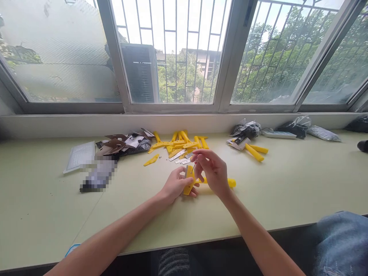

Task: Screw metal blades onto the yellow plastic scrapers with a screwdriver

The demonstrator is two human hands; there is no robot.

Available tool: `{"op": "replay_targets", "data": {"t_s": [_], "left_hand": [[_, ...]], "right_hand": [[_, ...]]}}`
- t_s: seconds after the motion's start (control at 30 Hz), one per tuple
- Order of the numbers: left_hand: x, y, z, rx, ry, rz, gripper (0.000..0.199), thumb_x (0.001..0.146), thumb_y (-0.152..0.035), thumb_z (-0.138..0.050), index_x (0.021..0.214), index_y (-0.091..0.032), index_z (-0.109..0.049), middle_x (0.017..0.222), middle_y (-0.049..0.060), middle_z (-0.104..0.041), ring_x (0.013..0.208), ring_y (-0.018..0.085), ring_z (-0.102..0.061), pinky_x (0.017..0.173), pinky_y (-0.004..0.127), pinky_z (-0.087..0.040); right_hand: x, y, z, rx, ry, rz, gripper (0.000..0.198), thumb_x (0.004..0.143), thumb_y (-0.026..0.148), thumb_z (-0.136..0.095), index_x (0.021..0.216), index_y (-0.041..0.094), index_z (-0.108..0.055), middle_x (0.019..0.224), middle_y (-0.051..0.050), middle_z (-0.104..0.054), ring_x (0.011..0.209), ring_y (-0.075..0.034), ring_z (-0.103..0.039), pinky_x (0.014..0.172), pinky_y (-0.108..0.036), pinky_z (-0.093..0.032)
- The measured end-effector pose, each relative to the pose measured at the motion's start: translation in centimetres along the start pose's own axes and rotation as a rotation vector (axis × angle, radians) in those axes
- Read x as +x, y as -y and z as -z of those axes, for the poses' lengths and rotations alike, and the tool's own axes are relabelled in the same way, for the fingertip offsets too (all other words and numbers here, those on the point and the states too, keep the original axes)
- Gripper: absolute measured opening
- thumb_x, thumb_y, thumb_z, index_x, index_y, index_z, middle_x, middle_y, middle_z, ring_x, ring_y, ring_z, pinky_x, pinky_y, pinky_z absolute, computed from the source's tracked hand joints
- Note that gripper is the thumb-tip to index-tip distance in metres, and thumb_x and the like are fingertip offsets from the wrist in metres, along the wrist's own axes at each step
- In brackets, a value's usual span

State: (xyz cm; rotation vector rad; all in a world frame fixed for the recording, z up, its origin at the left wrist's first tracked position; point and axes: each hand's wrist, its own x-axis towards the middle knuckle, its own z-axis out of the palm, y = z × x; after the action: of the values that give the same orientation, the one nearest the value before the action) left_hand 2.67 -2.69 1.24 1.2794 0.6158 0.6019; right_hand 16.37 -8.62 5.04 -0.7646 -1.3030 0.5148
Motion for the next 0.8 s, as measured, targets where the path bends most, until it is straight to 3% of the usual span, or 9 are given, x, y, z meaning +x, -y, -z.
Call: {"op": "replay_targets", "data": {"t_s": [0.1, 0.2, 0.37, 0.47, 0.6, 0.73, 0.8], "left_hand": [[0.01, 0.04, 0.0, -0.001, 0.001, -0.002, 0.035, 0.081, -0.025, -0.075, 0.098, -0.018, -0.045, 0.079, 0.012, -0.075, 0.061, 0.026, -0.076, 0.057, 0.035, -0.062], [-0.03, -0.02, 0.01, -0.001, -0.006, -0.004, 0.037, 0.08, -0.025, -0.076, 0.1, -0.019, -0.045, 0.077, 0.009, -0.074, 0.061, 0.026, -0.076, 0.057, 0.036, -0.062], [-0.07, -0.12, -0.01, 0.004, 0.0, -0.005, 0.036, 0.079, -0.024, -0.075, 0.101, -0.018, -0.048, 0.081, 0.011, -0.075, 0.061, 0.025, -0.075, 0.057, 0.036, -0.062], [0.02, -0.03, -0.02, 0.002, -0.003, -0.001, 0.034, 0.079, -0.022, -0.075, 0.099, -0.018, -0.048, 0.08, 0.011, -0.075, 0.06, 0.025, -0.075, 0.057, 0.036, -0.062], [0.03, 0.01, -0.02, -0.004, -0.013, -0.001, 0.036, 0.079, -0.023, -0.076, 0.1, -0.019, -0.047, 0.076, 0.007, -0.073, 0.06, 0.025, -0.075, 0.058, 0.036, -0.062], [-0.08, -0.1, -0.03, -0.004, -0.008, -0.002, 0.037, 0.079, -0.025, -0.078, 0.1, -0.019, -0.047, 0.077, 0.008, -0.073, 0.059, 0.023, -0.074, 0.057, 0.035, -0.062], [-0.07, -0.11, -0.02, -0.004, -0.009, 0.001, 0.037, 0.08, -0.026, -0.078, 0.099, -0.019, -0.047, 0.077, 0.008, -0.073, 0.059, 0.023, -0.074, 0.057, 0.035, -0.062]], "right_hand": [[-0.08, -0.1, -0.14, 0.007, -0.042, 0.002, 0.018, 0.096, 0.036, -0.068, 0.094, 0.022, -0.056, 0.085, 0.002, -0.068, 0.04, -0.007, -0.06, 0.031, -0.018, -0.038], [-0.24, -0.16, -0.29, 0.015, -0.075, 0.0, 0.028, 0.091, 0.032, -0.074, 0.089, 0.024, -0.047, 0.088, 0.005, -0.067, 0.037, -0.005, -0.057, 0.028, -0.016, -0.033], [-0.29, 0.07, -0.24, -0.001, 0.019, 0.009, 0.018, 0.099, 0.04, -0.062, 0.106, 0.023, -0.061, 0.086, 0.003, -0.064, 0.042, -0.005, -0.057, 0.033, -0.019, -0.041], [-0.27, -0.04, -0.35, -0.002, -0.004, 0.004, 0.015, 0.097, 0.035, -0.066, 0.096, 0.023, -0.059, 0.09, 0.002, -0.065, 0.042, -0.005, -0.059, 0.032, -0.018, -0.04], [-0.38, -0.11, -0.39, 0.011, -0.062, -0.006, 0.027, 0.093, 0.033, -0.073, 0.091, 0.025, -0.047, 0.092, 0.005, -0.065, 0.038, -0.005, -0.058, 0.027, -0.016, -0.033], [-0.43, 0.25, -0.06, -0.002, 0.001, -0.01, 0.02, 0.098, 0.042, -0.063, 0.102, 0.023, -0.059, 0.089, 0.002, -0.063, 0.04, -0.005, -0.058, 0.031, -0.018, -0.039], [-0.4, 0.31, 0.01, -0.008, -0.006, -0.012, 0.022, 0.099, 0.043, -0.063, 0.095, 0.021, -0.059, 0.09, 0.001, -0.064, 0.042, -0.006, -0.059, 0.032, -0.019, -0.04]]}}
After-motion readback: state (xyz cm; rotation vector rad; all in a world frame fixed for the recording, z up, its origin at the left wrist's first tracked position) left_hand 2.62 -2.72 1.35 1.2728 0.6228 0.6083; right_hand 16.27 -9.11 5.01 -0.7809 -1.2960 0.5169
